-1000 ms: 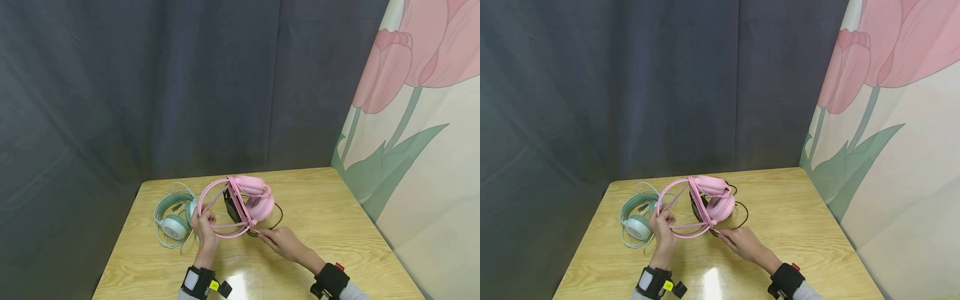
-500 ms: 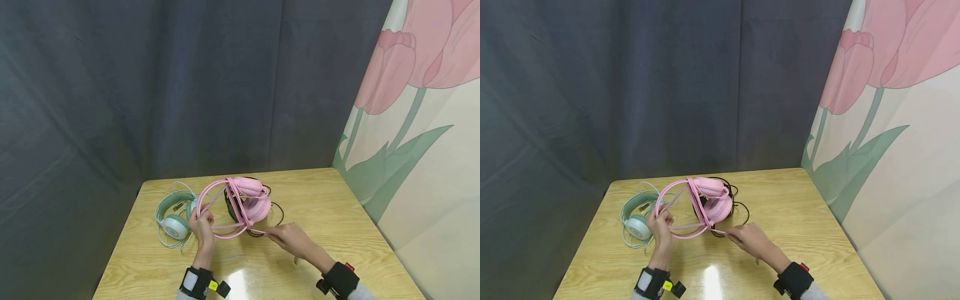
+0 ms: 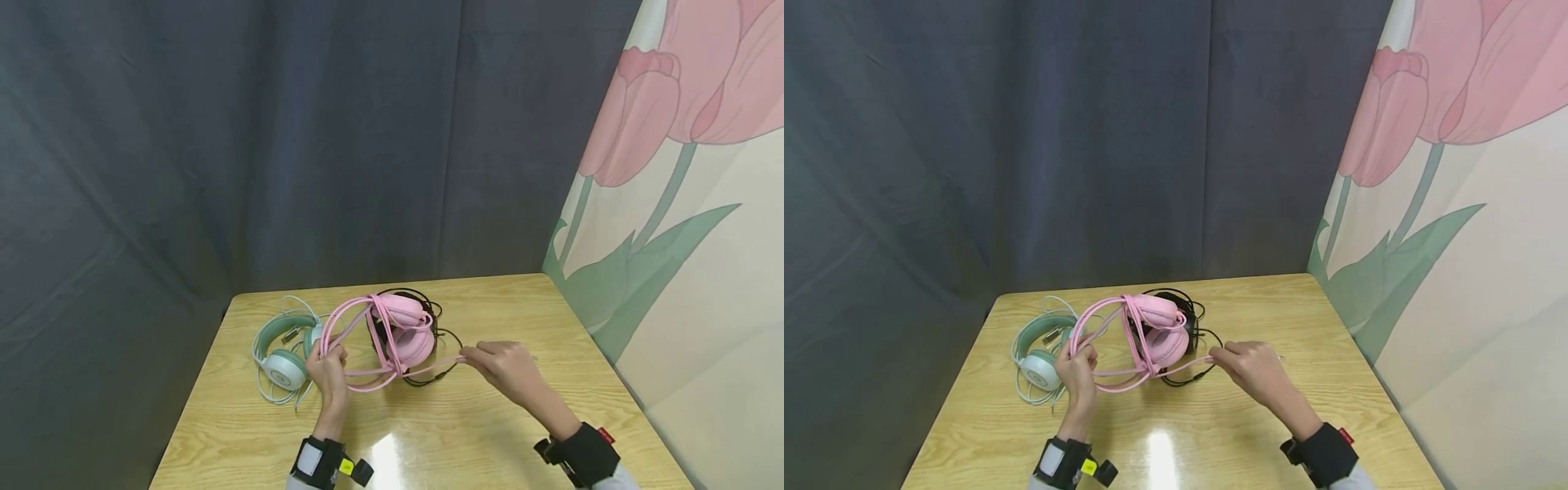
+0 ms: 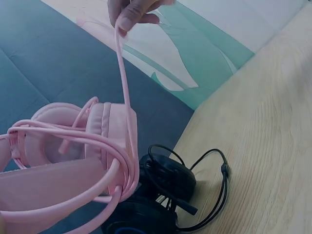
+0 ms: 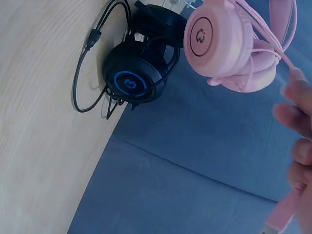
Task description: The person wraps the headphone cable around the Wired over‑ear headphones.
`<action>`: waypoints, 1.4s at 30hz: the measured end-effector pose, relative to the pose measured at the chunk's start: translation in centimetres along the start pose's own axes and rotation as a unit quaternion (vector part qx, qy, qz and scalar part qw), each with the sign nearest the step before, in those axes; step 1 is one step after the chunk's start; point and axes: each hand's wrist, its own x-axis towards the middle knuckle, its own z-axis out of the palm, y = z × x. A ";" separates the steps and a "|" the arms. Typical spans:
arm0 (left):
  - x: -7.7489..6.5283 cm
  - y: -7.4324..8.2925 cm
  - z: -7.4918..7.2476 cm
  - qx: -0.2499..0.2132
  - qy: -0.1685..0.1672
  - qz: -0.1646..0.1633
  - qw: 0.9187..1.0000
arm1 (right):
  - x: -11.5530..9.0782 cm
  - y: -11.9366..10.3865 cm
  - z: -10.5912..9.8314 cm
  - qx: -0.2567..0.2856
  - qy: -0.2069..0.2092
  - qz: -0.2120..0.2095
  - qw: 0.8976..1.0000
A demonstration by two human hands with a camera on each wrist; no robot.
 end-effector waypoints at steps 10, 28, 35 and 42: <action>-0.8 0.3 0.4 0.017 -0.088 -0.012 0.996 | 2.2 -0.6 0.7 -0.034 0.139 -0.100 0.985; -1.1 0.3 0.3 0.061 -0.362 0.028 0.930 | 3.3 -0.1 1.1 -0.014 0.102 -0.090 0.991; -1.1 0.2 0.1 0.031 -0.404 0.032 0.914 | 3.4 0.3 1.1 -0.007 0.127 -0.074 0.989; -1.2 0.3 0.1 0.020 -0.393 0.047 0.918 | 3.0 -0.2 1.5 0.080 0.078 -0.048 0.993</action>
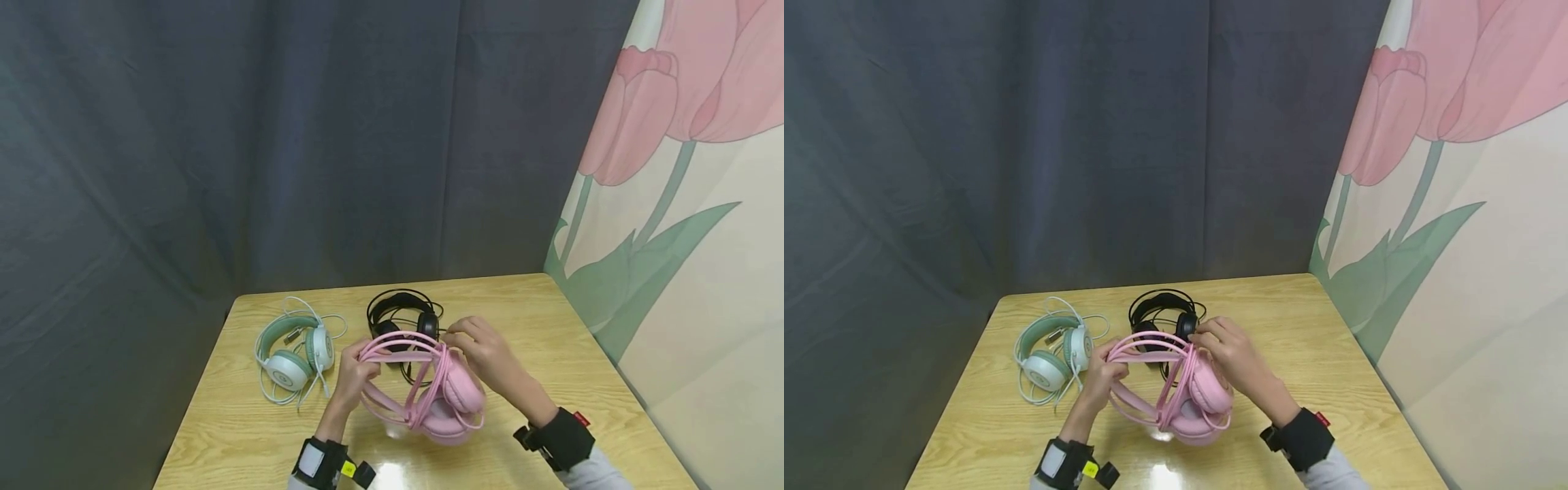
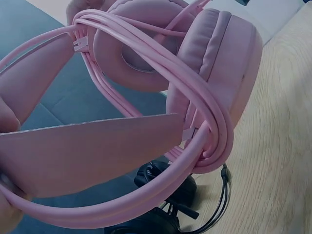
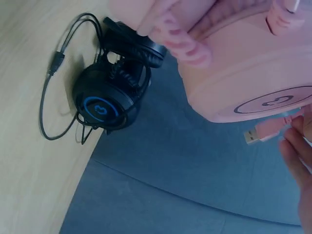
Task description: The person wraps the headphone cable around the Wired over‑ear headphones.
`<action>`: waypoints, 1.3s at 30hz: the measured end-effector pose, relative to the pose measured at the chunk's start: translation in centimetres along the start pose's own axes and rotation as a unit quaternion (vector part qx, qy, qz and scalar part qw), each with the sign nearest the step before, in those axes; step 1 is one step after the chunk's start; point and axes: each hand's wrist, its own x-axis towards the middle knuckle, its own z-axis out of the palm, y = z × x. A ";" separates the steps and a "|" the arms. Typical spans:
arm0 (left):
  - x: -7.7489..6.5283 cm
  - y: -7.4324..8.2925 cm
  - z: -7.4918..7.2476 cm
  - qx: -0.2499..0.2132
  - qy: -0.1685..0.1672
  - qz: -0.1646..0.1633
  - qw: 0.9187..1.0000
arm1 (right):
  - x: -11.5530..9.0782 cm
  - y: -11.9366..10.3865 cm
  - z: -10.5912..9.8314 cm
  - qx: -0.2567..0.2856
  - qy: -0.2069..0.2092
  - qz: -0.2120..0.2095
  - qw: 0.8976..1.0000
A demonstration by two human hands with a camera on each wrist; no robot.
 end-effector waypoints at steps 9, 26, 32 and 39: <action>-0.1 -0.1 -0.3 0.004 0.025 -0.016 1.000 | -1.1 -2.0 0.4 0.056 -0.097 0.120 0.987; 0.0 -0.5 -0.4 0.029 0.075 -0.055 0.995 | -2.9 -2.6 2.1 0.133 -0.181 0.226 0.948; 0.9 -0.3 -0.4 0.067 0.005 -0.105 0.992 | -3.9 -2.1 2.9 0.109 -0.136 0.279 0.944; 1.3 -1.1 -1.2 0.050 -0.084 -0.087 0.991 | -4.6 -1.2 2.5 0.057 -0.076 0.300 0.949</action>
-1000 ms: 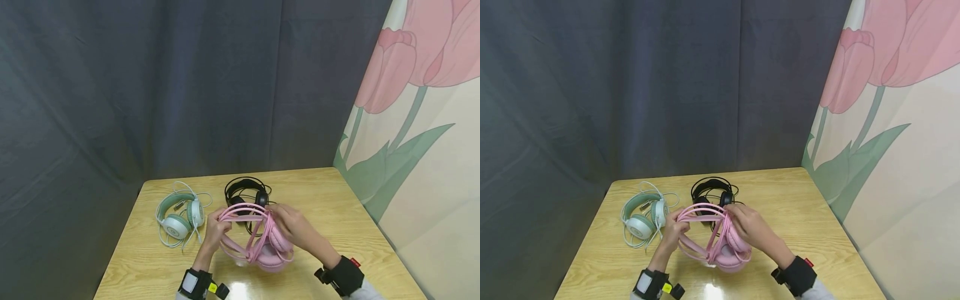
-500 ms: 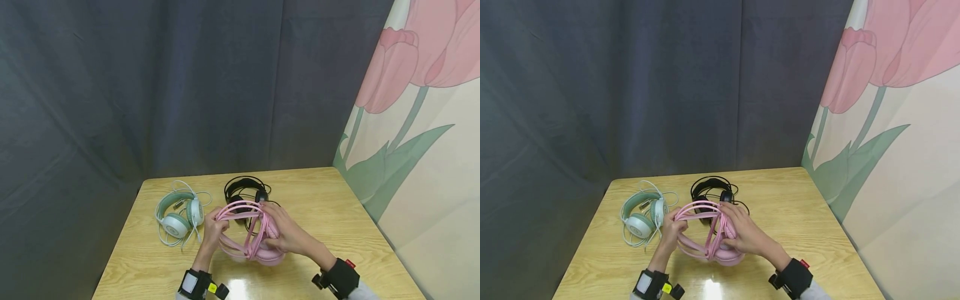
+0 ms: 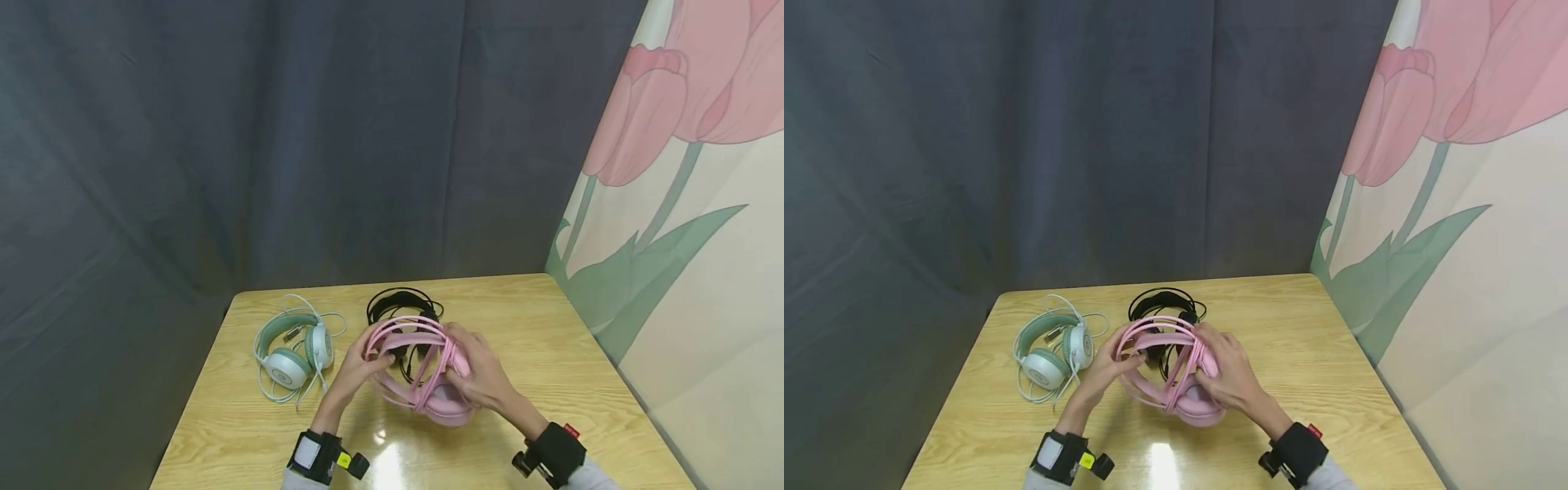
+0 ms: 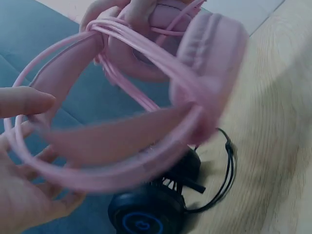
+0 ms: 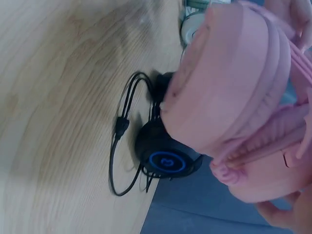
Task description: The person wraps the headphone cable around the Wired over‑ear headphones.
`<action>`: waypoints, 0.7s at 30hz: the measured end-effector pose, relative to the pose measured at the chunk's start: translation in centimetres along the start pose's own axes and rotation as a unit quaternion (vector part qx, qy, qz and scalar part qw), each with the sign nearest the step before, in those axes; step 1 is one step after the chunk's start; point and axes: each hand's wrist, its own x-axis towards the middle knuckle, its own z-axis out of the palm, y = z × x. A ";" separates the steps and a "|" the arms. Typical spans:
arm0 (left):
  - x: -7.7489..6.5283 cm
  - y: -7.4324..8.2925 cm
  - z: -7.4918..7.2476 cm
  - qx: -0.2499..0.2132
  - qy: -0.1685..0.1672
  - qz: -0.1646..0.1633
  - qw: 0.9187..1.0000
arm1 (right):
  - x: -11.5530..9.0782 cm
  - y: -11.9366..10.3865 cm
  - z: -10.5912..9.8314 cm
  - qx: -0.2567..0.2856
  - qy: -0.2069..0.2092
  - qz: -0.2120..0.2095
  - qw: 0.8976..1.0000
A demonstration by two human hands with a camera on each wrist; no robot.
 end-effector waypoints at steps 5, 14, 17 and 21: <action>-0.3 -0.7 -1.1 -0.019 0.026 0.003 0.999 | 0.8 1.9 -0.9 -0.015 0.097 0.036 0.995; -2.5 -1.7 -3.9 -0.028 0.078 -0.022 0.996 | 1.9 7.8 -3.0 0.050 0.163 0.290 0.942; -3.4 -2.3 -4.6 -0.030 0.090 -0.029 0.995 | 1.8 9.7 -3.6 0.067 0.171 0.356 0.916; -4.2 -3.0 -5.1 -0.030 0.106 -0.032 0.993 | 1.2 11.6 -3.8 0.086 0.162 0.435 0.882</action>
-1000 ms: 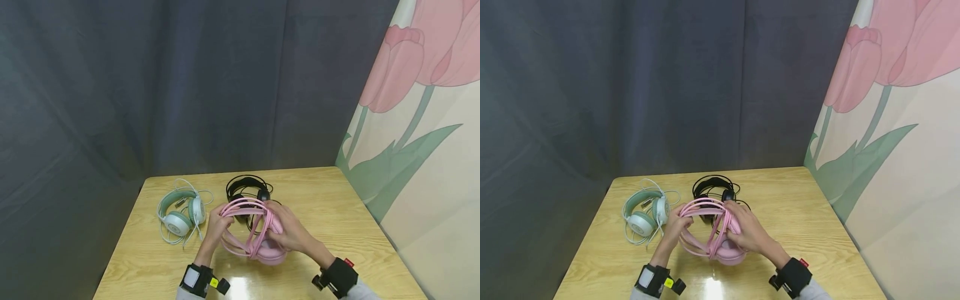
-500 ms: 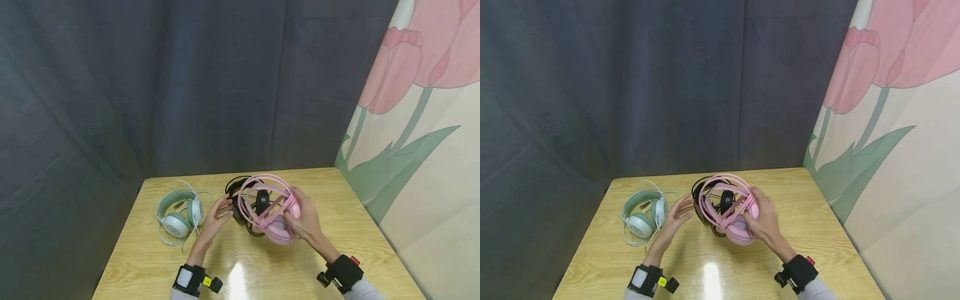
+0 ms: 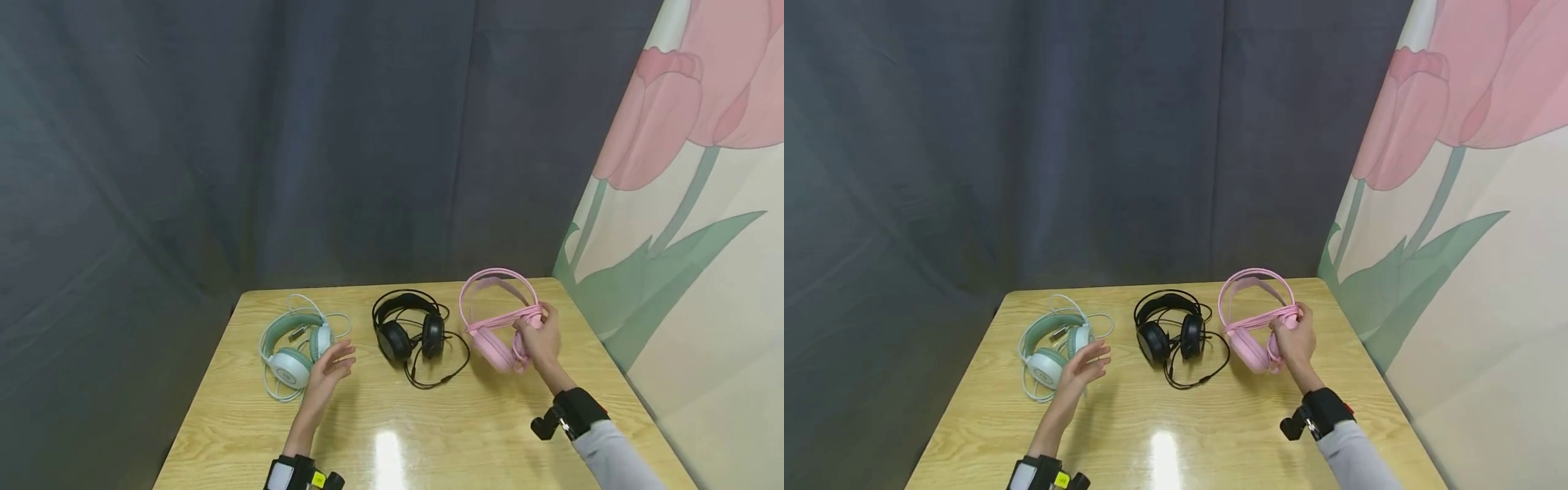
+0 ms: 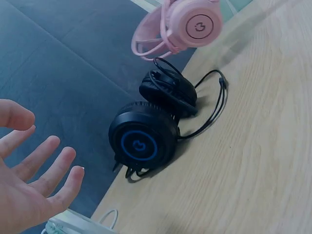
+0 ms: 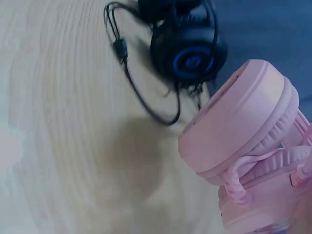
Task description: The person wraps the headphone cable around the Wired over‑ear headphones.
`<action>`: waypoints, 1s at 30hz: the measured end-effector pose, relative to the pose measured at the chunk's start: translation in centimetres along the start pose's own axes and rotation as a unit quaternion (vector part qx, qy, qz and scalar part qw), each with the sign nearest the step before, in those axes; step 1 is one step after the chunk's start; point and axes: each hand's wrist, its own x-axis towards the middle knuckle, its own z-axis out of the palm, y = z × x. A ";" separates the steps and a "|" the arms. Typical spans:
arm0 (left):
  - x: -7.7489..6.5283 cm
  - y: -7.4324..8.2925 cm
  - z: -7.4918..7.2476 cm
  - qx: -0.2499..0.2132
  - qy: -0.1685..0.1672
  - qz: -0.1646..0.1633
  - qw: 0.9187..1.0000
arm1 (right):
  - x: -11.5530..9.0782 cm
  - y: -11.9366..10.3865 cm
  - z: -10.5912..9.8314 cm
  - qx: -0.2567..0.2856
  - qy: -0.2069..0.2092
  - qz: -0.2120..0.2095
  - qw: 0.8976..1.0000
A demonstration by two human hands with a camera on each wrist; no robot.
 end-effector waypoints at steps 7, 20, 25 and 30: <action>-0.2 -0.4 -0.4 -0.001 0.011 0.001 1.000 | 0.9 3.1 -0.3 -0.003 -0.023 0.097 0.995; -0.5 -1.1 -0.7 0.006 0.030 -0.003 1.000 | 2.4 5.1 -1.4 -0.057 -0.102 0.121 0.986; -0.6 -1.2 -0.7 0.006 0.031 -0.012 0.999 | 1.0 4.5 -1.2 -0.171 -0.063 0.004 0.983; -0.5 -1.0 -0.8 0.011 0.038 -0.010 0.999 | -1.6 4.4 -0.1 -0.213 -0.003 -0.201 0.956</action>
